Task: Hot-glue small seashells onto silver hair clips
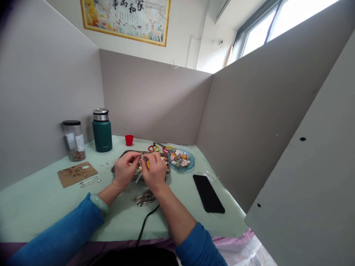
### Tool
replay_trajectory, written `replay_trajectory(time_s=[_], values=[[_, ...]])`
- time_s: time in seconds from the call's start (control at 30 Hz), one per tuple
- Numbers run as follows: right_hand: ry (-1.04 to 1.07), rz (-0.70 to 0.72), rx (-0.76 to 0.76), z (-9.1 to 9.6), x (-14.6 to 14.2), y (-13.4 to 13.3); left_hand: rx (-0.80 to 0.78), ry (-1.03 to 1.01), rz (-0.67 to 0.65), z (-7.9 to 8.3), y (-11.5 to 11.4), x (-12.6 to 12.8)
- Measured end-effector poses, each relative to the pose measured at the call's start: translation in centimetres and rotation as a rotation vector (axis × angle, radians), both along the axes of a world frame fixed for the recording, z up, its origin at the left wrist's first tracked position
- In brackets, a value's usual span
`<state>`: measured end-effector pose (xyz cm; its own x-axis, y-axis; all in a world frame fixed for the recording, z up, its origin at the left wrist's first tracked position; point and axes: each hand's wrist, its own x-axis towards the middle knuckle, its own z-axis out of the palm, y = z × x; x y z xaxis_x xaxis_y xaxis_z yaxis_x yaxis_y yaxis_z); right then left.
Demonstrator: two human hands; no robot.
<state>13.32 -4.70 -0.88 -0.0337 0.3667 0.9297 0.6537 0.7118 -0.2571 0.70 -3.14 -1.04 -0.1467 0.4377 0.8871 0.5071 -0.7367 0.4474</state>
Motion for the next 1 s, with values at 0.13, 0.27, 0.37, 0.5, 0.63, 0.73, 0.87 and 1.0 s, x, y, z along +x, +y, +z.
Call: replay_trajectory(time_s=[0.13, 0.27, 0.37, 0.5, 0.63, 0.73, 0.87, 1.0], values=[[0.003, 0.002, 0.004, -0.04, -0.07, 0.01, 0.016, 0.012, -0.006, -0.02, 0.05, -0.08], [0.004, 0.009, 0.003, -0.13, -0.08, 0.03, 0.048, 0.015, -0.012, -0.05, 0.05, -0.09], [0.002, 0.009, 0.008, -0.22, -0.06, 0.10, 0.065, 0.016, -0.016, -0.07, 0.07, -0.06], [0.003, 0.010, 0.019, -0.29, -0.07, 0.22, 0.062, 0.019, -0.021, -0.08, 0.10, -0.08], [0.006, 0.013, 0.021, -0.31, -0.08, 0.25, 0.062, 0.023, -0.021, -0.12, 0.16, -0.12], [0.007, 0.013, 0.017, -0.29, -0.07, 0.19, 0.065, 0.023, -0.011, -0.14, 0.21, -0.10], [0.011, 0.018, 0.010, -0.27, -0.06, 0.11, 0.051, 0.030, 0.011, -0.08, 0.16, -0.06], [0.016, 0.018, 0.007, -0.28, -0.07, 0.12, 0.045, 0.029, 0.014, -0.03, 0.08, -0.05]])
